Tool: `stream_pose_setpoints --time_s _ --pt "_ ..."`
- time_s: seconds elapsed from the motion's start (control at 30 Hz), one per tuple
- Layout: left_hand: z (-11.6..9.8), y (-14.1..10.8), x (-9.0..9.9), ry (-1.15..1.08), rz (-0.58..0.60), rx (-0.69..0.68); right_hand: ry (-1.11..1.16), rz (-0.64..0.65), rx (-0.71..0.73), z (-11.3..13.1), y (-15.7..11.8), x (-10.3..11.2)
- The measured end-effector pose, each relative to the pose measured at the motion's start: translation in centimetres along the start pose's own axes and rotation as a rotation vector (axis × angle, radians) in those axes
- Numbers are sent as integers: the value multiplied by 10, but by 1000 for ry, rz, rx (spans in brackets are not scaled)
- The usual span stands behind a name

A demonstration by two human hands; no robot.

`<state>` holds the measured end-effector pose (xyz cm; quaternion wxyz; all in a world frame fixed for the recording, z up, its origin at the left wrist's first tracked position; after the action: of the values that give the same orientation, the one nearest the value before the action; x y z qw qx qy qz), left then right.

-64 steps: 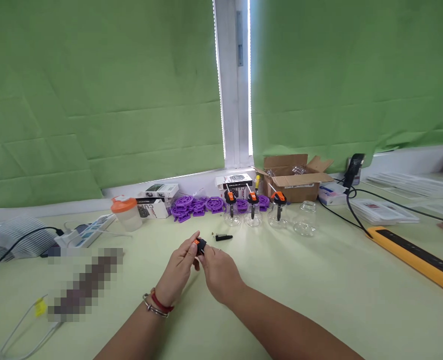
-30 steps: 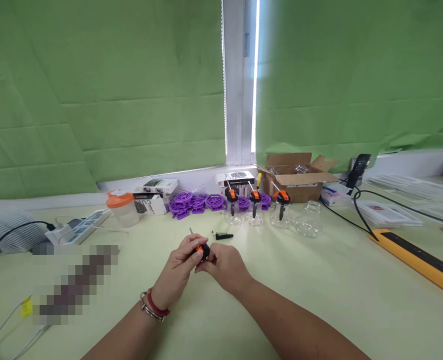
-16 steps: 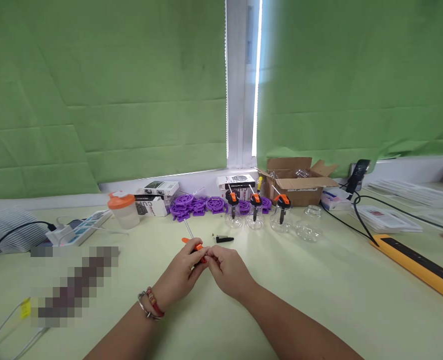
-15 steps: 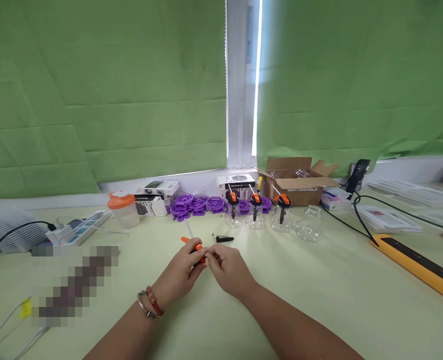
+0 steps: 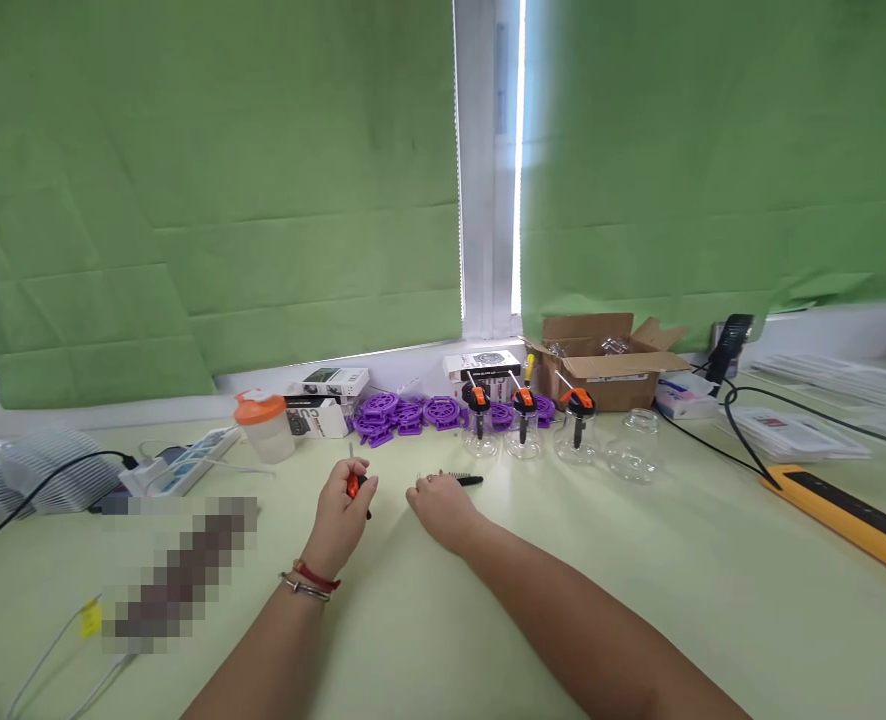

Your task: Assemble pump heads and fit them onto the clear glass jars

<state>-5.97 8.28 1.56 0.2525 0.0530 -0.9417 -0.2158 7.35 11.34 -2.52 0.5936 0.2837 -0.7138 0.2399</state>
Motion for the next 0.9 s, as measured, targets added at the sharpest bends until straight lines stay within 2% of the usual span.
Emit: stream_pose_setpoints --time_s 0.17,0.27,0.33,0.4,0.5,0.53,0.6,0.7,0.77,0.83,0.9 --pt "9 -3 -1 -282 -28 177 43 37 -53 -7 7 -2" --pt "2 -4 -4 -455 -17 191 190 -34 -69 -10 1 1" --pt "-5 -6 -8 -591 17 164 476 -147 -69 -11 -9 9" --pt "-13 -8 -14 -742 69 142 914 -212 -2 -8 -18 16" --pt "-21 -12 -24 -922 180 149 1558 -156 171 7 -24 22" --pt "-23 -13 -26 -962 211 150 1700 -164 164 9 -24 22" --pt "-25 -15 -27 -1018 232 130 1850 -213 28 3 -24 19" --pt "-27 -15 -25 -1040 243 87 1772 -353 -223 -19 -24 11" --pt "-28 -14 -27 -1015 275 79 1636 -411 -261 -33 -24 9" --pt "-26 -13 -29 -984 290 87 1486 -390 -266 -40 -23 6" --pt "-22 -11 -29 -975 275 114 1311 -376 -331 -45 -23 3"
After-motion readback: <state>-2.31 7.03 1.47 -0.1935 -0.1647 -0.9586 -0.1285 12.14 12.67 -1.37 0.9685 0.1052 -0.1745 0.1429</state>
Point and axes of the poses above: each hand's wrist, its own y-axis towards the middle knuckle, its own x-axis out of the back of the hand, z = x × y, the point moved 6 cm from there along y, towards the middle knuckle, and after that the axes turned 12 degrees about z, right-handed, at the moved point
